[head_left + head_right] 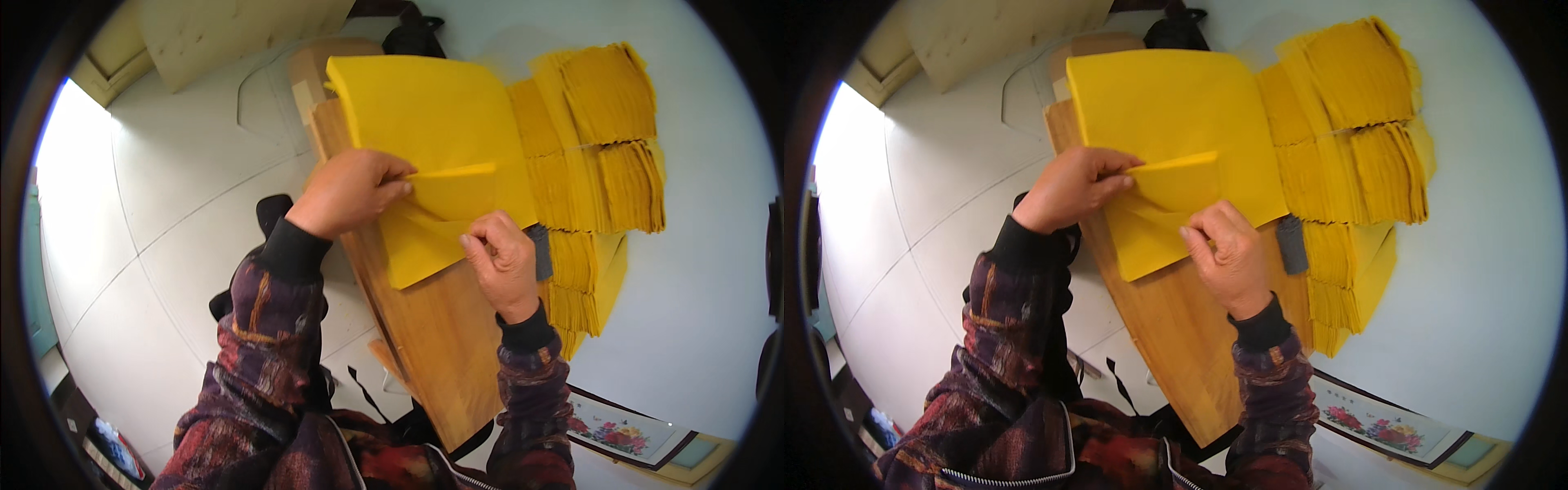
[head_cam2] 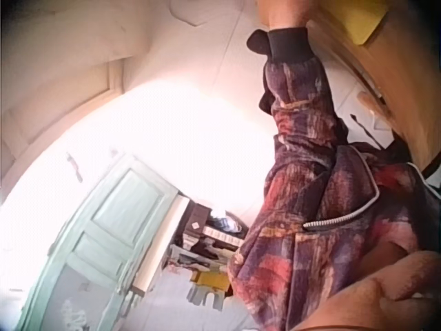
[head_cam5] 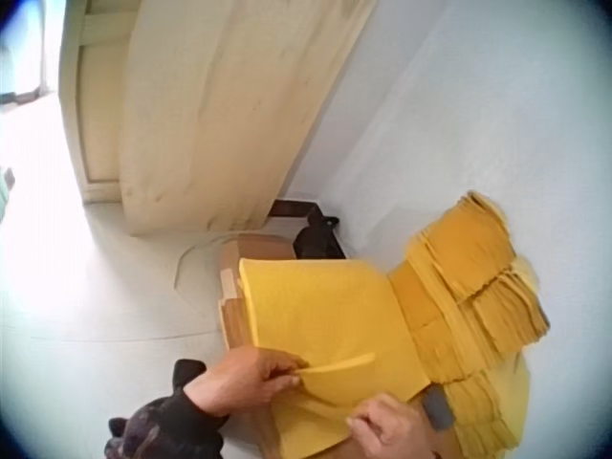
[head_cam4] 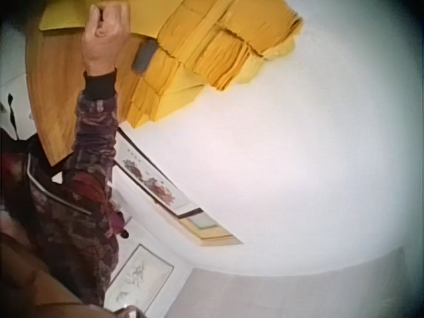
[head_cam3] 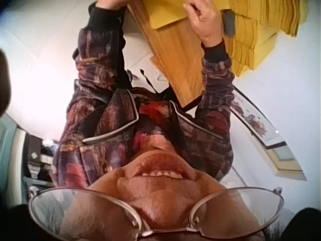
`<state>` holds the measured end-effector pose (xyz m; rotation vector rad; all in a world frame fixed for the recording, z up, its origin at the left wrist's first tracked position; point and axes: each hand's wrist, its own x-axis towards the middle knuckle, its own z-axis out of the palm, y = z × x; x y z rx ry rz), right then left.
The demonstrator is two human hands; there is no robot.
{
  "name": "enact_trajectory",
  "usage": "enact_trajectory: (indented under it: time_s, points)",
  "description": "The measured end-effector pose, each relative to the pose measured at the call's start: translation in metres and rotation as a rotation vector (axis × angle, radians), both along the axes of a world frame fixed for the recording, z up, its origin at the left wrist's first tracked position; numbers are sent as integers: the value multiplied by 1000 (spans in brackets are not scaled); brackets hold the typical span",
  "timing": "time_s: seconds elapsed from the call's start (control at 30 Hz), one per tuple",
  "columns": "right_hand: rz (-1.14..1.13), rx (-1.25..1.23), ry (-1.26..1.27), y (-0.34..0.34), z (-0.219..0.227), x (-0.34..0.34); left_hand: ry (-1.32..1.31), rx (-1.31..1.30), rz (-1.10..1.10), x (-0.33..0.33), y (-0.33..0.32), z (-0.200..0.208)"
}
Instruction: The person folds yellow paper sheets by hand on a low wooden table, repeatedly folding each sheet in half and then in half again. The folded sheets are stacked into a neat pile on the table.
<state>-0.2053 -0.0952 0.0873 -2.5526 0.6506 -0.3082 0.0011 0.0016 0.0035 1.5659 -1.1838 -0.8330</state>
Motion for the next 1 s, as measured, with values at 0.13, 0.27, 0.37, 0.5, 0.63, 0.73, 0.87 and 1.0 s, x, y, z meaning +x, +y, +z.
enact_trajectory:
  time_s: [0.13,0.27,0.37,0.5,0.63,0.73,0.87,1.0]
  points:
    - [-44,-225,-128,-3,-3,12,96,-40,-17,1,1,3]
    - [-108,-264,-194,-8,-6,20,116,-36,-43,1,3,1]
    - [-126,-261,-196,-11,-8,22,163,-6,-56,-1,3,-1]
    - [-146,-221,-182,-12,-10,17,25,-57,-51,1,1,-3]
    - [-235,69,-148,-10,-15,5,37,-66,-19,-1,1,-2]
    - [-247,305,12,-14,-22,-1,50,-18,-14,-1,3,0]
    - [-245,372,-138,-14,-38,-2,6,-35,-3,-1,1,2]
    - [-256,289,-164,-9,-37,-3,155,-7,18,-2,2,-2]
